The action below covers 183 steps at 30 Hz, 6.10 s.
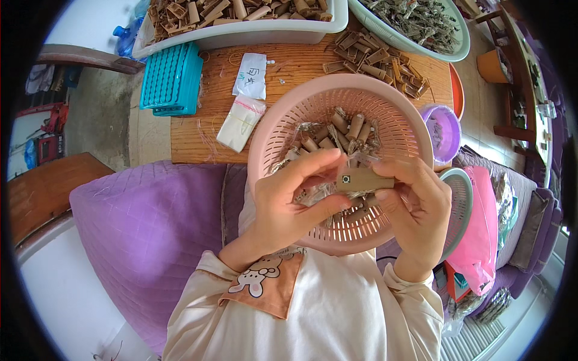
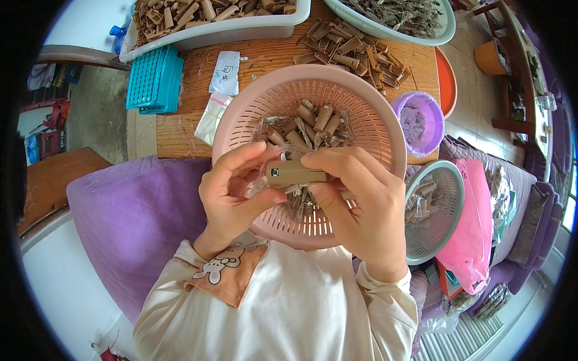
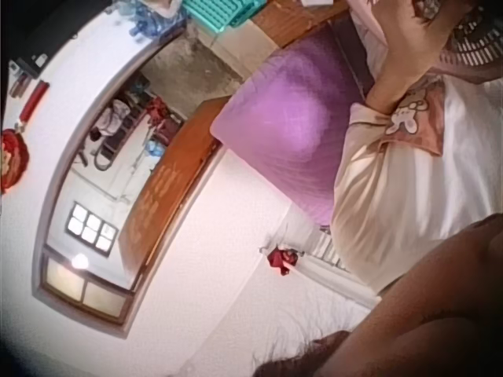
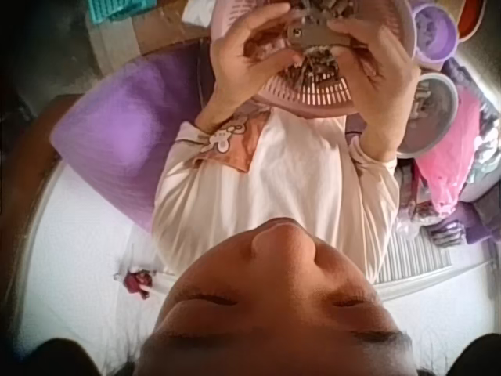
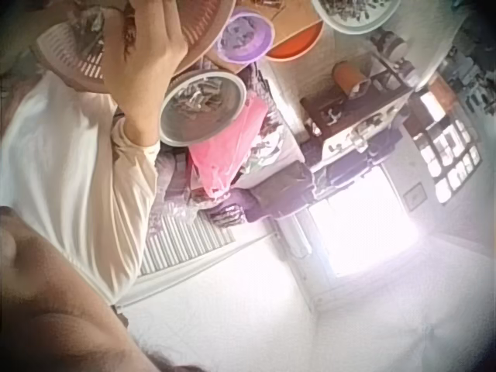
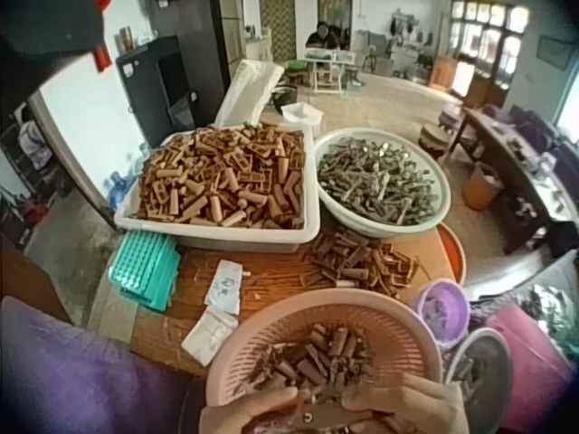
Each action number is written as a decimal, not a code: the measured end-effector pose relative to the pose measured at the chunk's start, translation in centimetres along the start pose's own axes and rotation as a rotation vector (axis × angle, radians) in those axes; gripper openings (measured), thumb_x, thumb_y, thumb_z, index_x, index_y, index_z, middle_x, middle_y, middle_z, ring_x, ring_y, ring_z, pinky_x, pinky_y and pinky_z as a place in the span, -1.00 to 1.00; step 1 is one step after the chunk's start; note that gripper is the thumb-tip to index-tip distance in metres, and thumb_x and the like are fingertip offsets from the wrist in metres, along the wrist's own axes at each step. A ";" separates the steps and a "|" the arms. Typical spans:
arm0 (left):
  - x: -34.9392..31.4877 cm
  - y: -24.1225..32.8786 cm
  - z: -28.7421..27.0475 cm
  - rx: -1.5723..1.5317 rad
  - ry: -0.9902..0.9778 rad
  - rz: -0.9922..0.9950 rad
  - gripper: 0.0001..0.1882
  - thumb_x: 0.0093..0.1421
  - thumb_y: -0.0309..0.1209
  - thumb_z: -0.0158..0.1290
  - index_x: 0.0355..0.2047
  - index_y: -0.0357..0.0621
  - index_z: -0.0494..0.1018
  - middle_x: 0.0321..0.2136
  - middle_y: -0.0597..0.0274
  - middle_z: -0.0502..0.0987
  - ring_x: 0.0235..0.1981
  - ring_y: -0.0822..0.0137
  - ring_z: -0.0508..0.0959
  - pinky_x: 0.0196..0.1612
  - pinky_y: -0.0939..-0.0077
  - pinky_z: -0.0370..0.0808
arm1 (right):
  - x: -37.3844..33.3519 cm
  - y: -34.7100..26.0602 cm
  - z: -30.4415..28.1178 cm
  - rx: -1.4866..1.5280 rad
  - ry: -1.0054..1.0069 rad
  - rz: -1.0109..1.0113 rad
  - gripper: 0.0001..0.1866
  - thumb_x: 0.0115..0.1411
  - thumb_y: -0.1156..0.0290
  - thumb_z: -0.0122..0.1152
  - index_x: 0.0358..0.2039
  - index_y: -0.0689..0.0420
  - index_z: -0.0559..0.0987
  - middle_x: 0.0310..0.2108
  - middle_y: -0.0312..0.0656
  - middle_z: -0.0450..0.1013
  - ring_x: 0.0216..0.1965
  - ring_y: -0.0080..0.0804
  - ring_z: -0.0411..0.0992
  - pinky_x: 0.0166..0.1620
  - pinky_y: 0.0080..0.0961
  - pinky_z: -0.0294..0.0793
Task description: The person places cylindrical products into individual plastic bags by hand, then groups the filled bags together.
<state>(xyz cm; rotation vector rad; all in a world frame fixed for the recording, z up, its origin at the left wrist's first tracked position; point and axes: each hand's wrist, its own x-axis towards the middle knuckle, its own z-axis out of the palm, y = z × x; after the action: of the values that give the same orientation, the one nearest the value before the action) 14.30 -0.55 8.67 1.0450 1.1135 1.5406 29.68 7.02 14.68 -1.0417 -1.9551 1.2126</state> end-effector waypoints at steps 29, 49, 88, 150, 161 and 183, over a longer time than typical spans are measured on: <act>0.6 0.2 0.3 -0.274 -0.049 0.023 -0.38 -0.11 -0.59 0.18 -0.01 -0.26 0.19 -0.18 0.05 0.41 -0.16 0.34 0.45 -0.08 0.53 0.40 | -0.6 3.3 1.9 0.203 -0.228 0.021 -0.68 0.12 0.27 0.04 -0.28 0.30 0.48 -0.32 -0.05 0.46 -0.43 -0.31 0.48 -0.35 -0.52 0.42; 3.7 0.1 -1.2 0.718 -0.058 0.394 -0.89 -0.14 -0.60 0.06 -0.52 -0.20 0.43 -0.41 0.20 0.48 -0.30 0.32 0.50 -0.29 0.53 0.44 | -1.0 2.4 3.2 -0.513 -0.117 -0.326 -0.66 -0.20 0.61 0.12 -0.29 0.25 0.45 -0.56 -0.19 0.42 -0.63 -0.41 0.35 -0.56 -0.51 0.36; 4.4 -0.8 -2.9 -0.035 0.484 0.315 -0.93 0.07 -0.52 -0.23 -0.41 -0.23 0.21 -0.47 0.10 0.36 -0.35 0.28 0.39 -0.16 0.39 0.33 | -0.9 2.0 1.3 0.085 0.014 -0.023 -0.83 0.05 0.56 0.04 -0.32 0.25 0.52 -0.59 -0.22 0.32 -0.58 -0.48 0.29 -0.46 -0.63 0.28; 1.4 -7.1 -15.6 1.226 0.352 -0.591 -0.66 -0.01 -0.22 0.09 -0.61 -0.29 0.36 -0.70 0.01 0.44 -0.62 0.09 0.48 -0.53 0.34 0.36 | 0.9 6.1 -1.3 -0.382 -0.059 0.096 -0.86 0.04 0.51 0.03 -0.34 0.18 0.47 -0.53 -0.08 0.39 -0.54 -0.26 0.38 -0.45 -0.46 0.37; -0.1 -6.0 -16.6 1.040 0.231 -0.525 -0.76 -0.07 -0.54 0.07 -0.34 -0.34 0.39 -0.56 0.02 0.50 -0.54 0.24 0.52 -0.47 0.46 0.39 | 5.0 9.2 2.1 -0.823 -0.473 0.006 -0.79 0.09 0.28 -0.02 -0.36 0.15 0.45 -0.42 0.06 0.34 -0.45 -0.01 0.41 -0.36 -0.21 0.41; -0.8 -1.0 -11.2 -0.181 0.209 -0.212 -0.65 -0.07 -0.49 0.18 -0.29 -0.21 0.30 -0.59 0.27 0.50 -0.54 0.53 0.48 -0.43 0.73 0.41 | 2.5 8.3 -0.5 0.143 -0.030 0.069 -0.85 0.13 0.56 -0.10 -0.25 0.22 0.35 -0.31 -0.12 0.32 -0.45 -0.43 0.40 -0.37 -0.61 0.41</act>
<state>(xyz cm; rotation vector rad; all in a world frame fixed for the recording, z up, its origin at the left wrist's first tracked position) 3.94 -3.05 5.09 0.6345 1.1614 1.5706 31.31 11.61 7.53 -1.0307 -1.8380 1.3913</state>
